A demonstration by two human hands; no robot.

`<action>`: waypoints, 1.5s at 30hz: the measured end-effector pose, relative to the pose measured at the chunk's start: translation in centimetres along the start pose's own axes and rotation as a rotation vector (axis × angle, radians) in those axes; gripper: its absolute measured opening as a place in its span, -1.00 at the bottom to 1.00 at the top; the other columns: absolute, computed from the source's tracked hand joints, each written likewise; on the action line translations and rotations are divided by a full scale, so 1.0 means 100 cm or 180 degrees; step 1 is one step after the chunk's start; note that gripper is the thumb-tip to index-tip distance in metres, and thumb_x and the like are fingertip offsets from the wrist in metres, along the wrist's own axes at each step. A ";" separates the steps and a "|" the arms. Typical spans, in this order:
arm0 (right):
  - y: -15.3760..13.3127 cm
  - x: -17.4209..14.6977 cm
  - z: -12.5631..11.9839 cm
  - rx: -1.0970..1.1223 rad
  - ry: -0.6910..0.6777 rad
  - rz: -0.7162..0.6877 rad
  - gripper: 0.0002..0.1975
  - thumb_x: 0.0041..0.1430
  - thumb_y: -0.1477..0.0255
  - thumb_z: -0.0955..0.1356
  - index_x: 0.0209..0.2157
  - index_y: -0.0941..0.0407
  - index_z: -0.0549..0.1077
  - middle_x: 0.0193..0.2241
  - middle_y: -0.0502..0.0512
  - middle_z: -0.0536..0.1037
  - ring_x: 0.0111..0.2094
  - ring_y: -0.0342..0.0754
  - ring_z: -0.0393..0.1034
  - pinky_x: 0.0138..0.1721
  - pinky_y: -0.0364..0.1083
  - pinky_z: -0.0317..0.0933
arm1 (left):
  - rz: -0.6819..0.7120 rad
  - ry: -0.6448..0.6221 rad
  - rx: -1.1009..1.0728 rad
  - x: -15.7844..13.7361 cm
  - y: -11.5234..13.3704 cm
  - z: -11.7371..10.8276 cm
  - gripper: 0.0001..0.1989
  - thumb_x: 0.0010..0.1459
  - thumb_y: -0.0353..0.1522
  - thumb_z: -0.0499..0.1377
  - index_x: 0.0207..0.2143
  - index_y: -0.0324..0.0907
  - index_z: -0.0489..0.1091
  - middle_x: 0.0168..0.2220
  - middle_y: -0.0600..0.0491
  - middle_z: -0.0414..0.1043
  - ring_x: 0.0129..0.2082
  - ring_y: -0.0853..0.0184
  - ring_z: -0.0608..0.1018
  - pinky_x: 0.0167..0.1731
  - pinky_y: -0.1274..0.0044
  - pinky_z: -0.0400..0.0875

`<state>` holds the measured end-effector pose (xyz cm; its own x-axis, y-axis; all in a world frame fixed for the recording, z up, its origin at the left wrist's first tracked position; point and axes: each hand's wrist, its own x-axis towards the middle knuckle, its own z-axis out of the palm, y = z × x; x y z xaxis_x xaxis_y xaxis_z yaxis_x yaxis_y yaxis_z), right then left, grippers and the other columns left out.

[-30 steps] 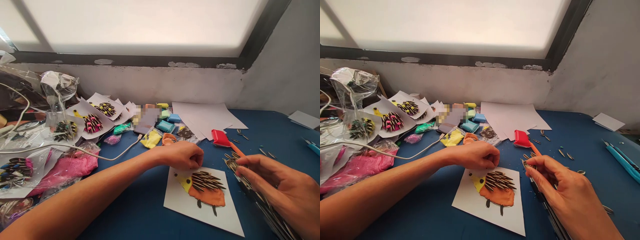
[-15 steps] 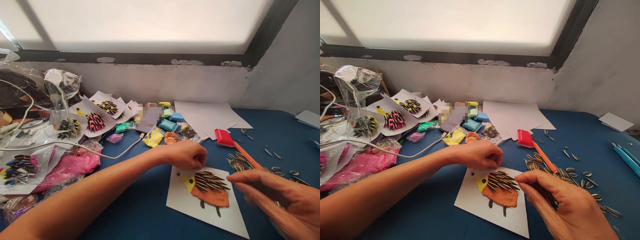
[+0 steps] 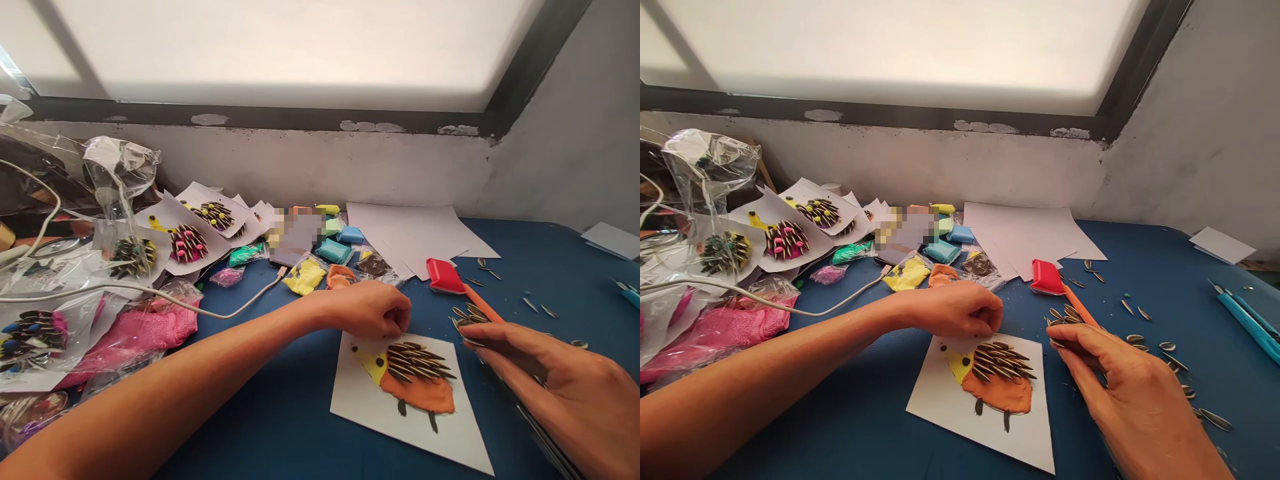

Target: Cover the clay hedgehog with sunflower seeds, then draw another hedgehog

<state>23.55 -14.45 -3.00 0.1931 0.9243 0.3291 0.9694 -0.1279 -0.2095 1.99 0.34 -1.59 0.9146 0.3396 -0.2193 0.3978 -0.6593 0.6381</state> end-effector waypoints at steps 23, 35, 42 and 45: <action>-0.028 0.025 0.020 0.0327 0.0228 -0.1128 -0.64 0.37 0.20 0.22 -0.39 0.02 0.55 -0.45 -0.01 0.64 -0.49 -0.08 0.51 -0.47 -0.08 0.28 | -0.0101 0.0031 0.0071 -0.003 0.008 -0.001 -0.90 0.14 -0.47 0.14 -0.31 -0.20 0.45 -0.35 0.15 0.48 -0.40 0.45 0.40 -0.47 0.59 0.19; -0.023 0.019 0.006 -0.0018 0.0289 -0.1429 -0.68 0.34 0.36 0.21 -0.35 -0.01 0.58 -0.42 0.00 0.66 -0.50 -0.04 0.55 -0.60 -0.09 0.27 | -0.0043 0.0023 0.0132 -0.002 0.005 -0.001 -0.89 0.13 -0.45 0.15 -0.30 -0.19 0.46 -0.36 0.13 0.49 -0.39 0.43 0.43 -0.44 0.59 0.20; -0.049 -0.012 -0.011 0.0779 0.0292 -0.1577 -0.75 0.39 0.26 0.25 -0.29 -0.06 0.54 -0.31 -0.03 0.61 -0.34 -0.14 0.56 -0.41 -0.22 0.35 | 0.0079 0.0052 0.0139 -0.001 0.006 -0.001 -0.88 0.15 -0.50 0.14 -0.29 -0.22 0.47 -0.35 0.10 0.51 -0.40 0.43 0.43 -0.44 0.59 0.20; -0.057 -0.023 -0.006 0.1070 0.0092 -0.1771 -0.82 0.39 0.30 0.28 -0.27 -0.04 0.52 -0.36 -0.05 0.58 -0.38 -0.19 0.54 -0.40 -0.27 0.35 | 0.0082 0.0066 0.0147 -0.002 0.006 -0.002 -0.88 0.15 -0.51 0.14 -0.30 -0.24 0.48 -0.37 0.11 0.50 -0.42 0.45 0.42 -0.45 0.59 0.19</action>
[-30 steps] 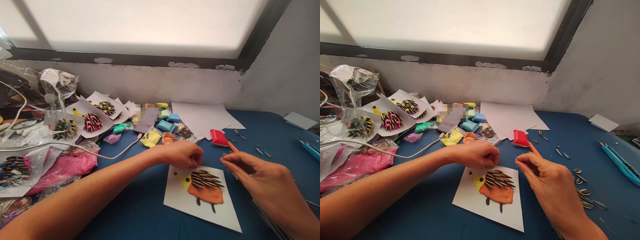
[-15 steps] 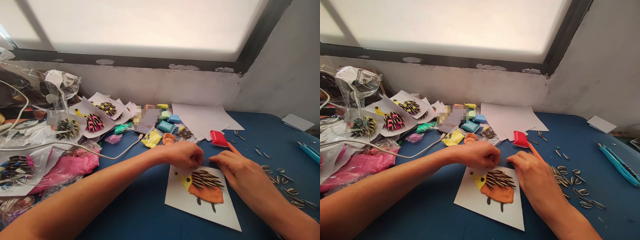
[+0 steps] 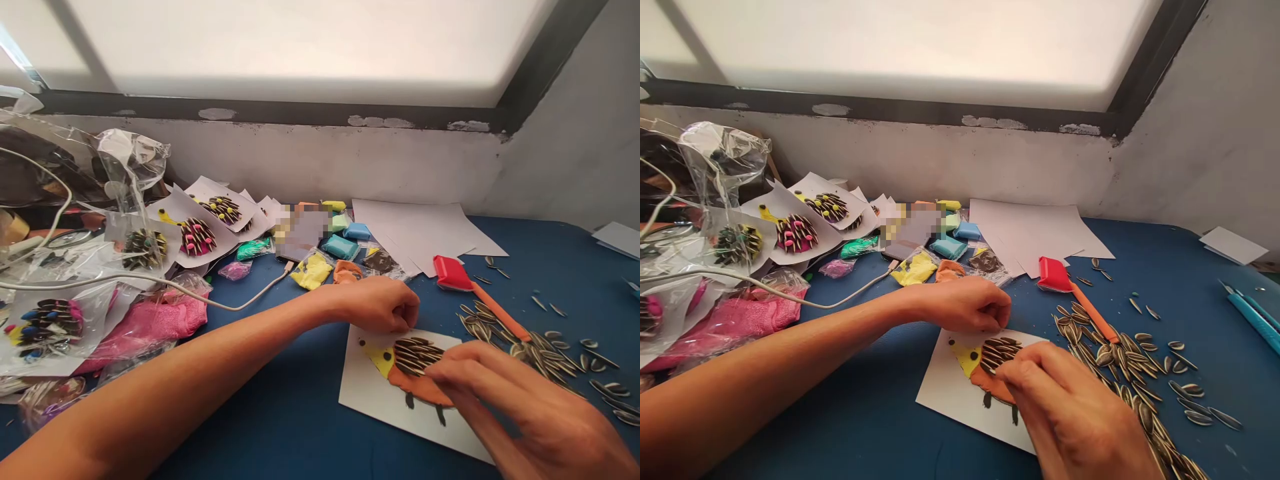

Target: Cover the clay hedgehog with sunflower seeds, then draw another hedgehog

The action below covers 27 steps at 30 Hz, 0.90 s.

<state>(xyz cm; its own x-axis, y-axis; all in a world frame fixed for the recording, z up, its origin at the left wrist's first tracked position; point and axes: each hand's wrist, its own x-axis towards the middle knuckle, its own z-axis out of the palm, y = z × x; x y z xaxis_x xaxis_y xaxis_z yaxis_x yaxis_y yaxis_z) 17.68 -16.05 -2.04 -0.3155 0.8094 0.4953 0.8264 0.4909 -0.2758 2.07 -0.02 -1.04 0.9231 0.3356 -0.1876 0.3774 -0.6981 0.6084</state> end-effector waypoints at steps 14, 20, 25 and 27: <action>-0.007 -0.006 0.023 -0.0256 -0.0082 -0.0116 -0.82 0.34 0.48 0.31 -0.17 0.02 0.57 -0.35 -0.02 0.61 -0.37 -0.16 0.57 -0.27 -0.23 0.43 | -0.0014 -0.0026 0.0007 0.000 0.000 -0.001 -0.86 0.14 -0.52 0.14 -0.28 -0.22 0.48 -0.35 0.10 0.52 -0.38 0.43 0.44 -0.39 0.59 0.23; -0.005 -0.005 0.022 -0.0309 -0.0217 -0.0131 -0.81 0.36 0.46 0.29 -0.18 0.03 0.57 -0.34 0.01 0.62 -0.35 -0.13 0.58 -0.25 -0.21 0.44 | -0.0051 -0.0041 0.0009 -0.001 0.002 -0.002 -0.86 0.15 -0.51 0.14 -0.27 -0.22 0.48 -0.33 0.09 0.53 -0.37 0.41 0.46 -0.39 0.58 0.24; -0.006 -0.007 0.020 -0.0397 -0.0240 -0.0171 -0.81 0.37 0.45 0.28 -0.20 0.03 0.54 -0.38 0.02 0.57 -0.41 -0.15 0.53 -0.37 -0.22 0.38 | -0.0003 -0.0035 0.0015 -0.001 0.001 -0.002 -0.87 0.14 -0.51 0.14 -0.29 -0.22 0.47 -0.34 0.09 0.52 -0.38 0.42 0.44 -0.40 0.58 0.24; -0.006 -0.009 0.020 -0.0434 -0.0241 -0.0181 -0.82 0.37 0.47 0.28 -0.18 0.03 0.54 -0.38 0.00 0.55 -0.41 -0.16 0.53 -0.39 -0.22 0.35 | 0.0034 -0.0026 -0.0012 0.000 0.000 -0.001 -0.87 0.13 -0.51 0.14 -0.29 -0.23 0.47 -0.33 0.09 0.52 -0.37 0.41 0.44 -0.40 0.58 0.24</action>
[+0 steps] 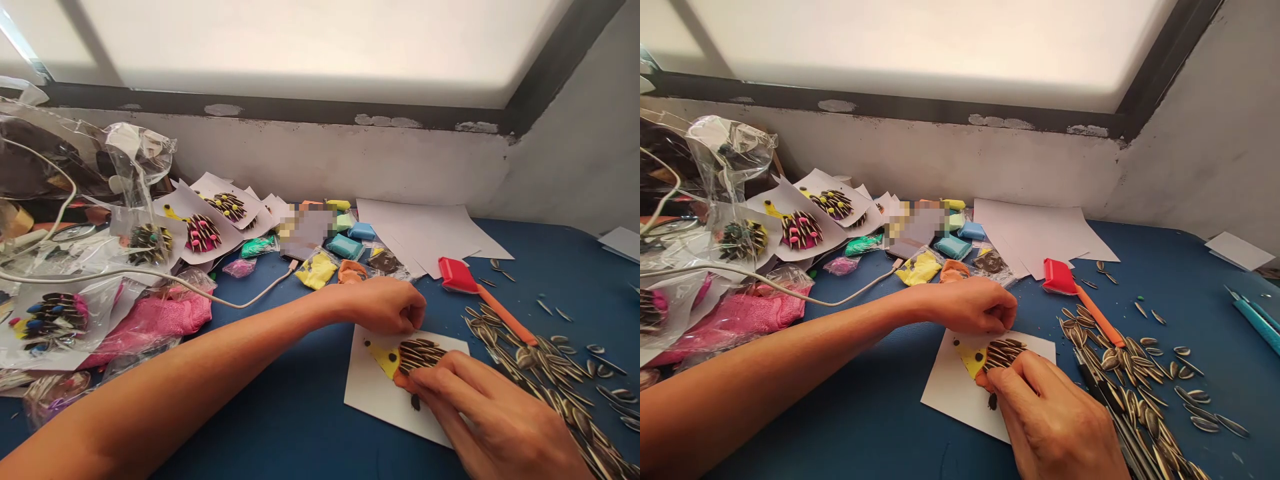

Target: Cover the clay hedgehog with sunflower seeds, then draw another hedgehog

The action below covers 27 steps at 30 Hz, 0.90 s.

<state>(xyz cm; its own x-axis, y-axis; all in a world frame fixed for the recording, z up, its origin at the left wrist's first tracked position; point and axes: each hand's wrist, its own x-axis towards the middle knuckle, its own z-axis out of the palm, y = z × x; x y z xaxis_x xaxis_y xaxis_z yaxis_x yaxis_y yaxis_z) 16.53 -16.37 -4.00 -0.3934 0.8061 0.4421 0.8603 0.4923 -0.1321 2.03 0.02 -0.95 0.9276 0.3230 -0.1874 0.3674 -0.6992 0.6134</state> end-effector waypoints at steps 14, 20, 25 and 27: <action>-0.003 -0.001 0.002 -0.0280 -0.0100 0.0054 -0.80 0.39 0.44 0.26 -0.20 0.02 0.53 -0.37 0.01 0.57 -0.42 -0.14 0.53 -0.43 -0.18 0.33 | -0.0032 0.0026 0.0027 0.000 -0.001 0.001 -0.87 0.15 -0.47 0.14 -0.29 -0.22 0.49 -0.36 0.10 0.52 -0.39 0.42 0.44 -0.35 0.57 0.27; 0.020 -0.001 -0.018 -0.0709 0.0460 0.0280 -0.75 0.38 0.28 0.24 -0.28 -0.01 0.52 -0.38 0.00 0.64 -0.48 -0.10 0.55 -0.50 -0.14 0.30 | -0.0104 0.0010 -0.0033 0.000 -0.002 0.002 -0.87 0.14 -0.47 0.15 -0.28 -0.21 0.48 -0.33 0.09 0.53 -0.36 0.40 0.46 -0.34 0.57 0.28; 0.061 -0.012 -0.036 -0.1205 0.0339 0.1383 -0.74 0.32 0.13 0.28 -0.31 -0.10 0.54 -0.51 -0.02 0.60 -0.62 -0.07 0.43 -0.66 -0.10 0.15 | -0.0150 0.0000 -0.0026 0.000 -0.001 0.001 -0.88 0.15 -0.47 0.14 -0.30 -0.21 0.48 -0.33 0.10 0.52 -0.37 0.42 0.45 -0.35 0.57 0.26; 0.075 -0.017 -0.041 -0.1127 0.0354 0.1593 -0.78 0.27 0.14 0.32 -0.35 -0.10 0.55 -0.59 -0.02 0.55 -0.65 -0.06 0.39 -0.66 -0.10 0.12 | -0.0149 -0.0017 -0.0028 0.000 -0.001 0.001 -0.89 0.15 -0.47 0.15 -0.30 -0.21 0.48 -0.33 0.10 0.51 -0.38 0.43 0.44 -0.37 0.58 0.25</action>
<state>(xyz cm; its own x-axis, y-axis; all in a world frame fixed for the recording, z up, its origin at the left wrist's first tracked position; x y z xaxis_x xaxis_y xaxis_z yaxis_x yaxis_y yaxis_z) 24.98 -15.42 -2.06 0.1050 0.8626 0.4948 0.9945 -0.0904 -0.0534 1.99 0.03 -1.10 0.9098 0.3518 -0.2201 0.4098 -0.6777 0.6106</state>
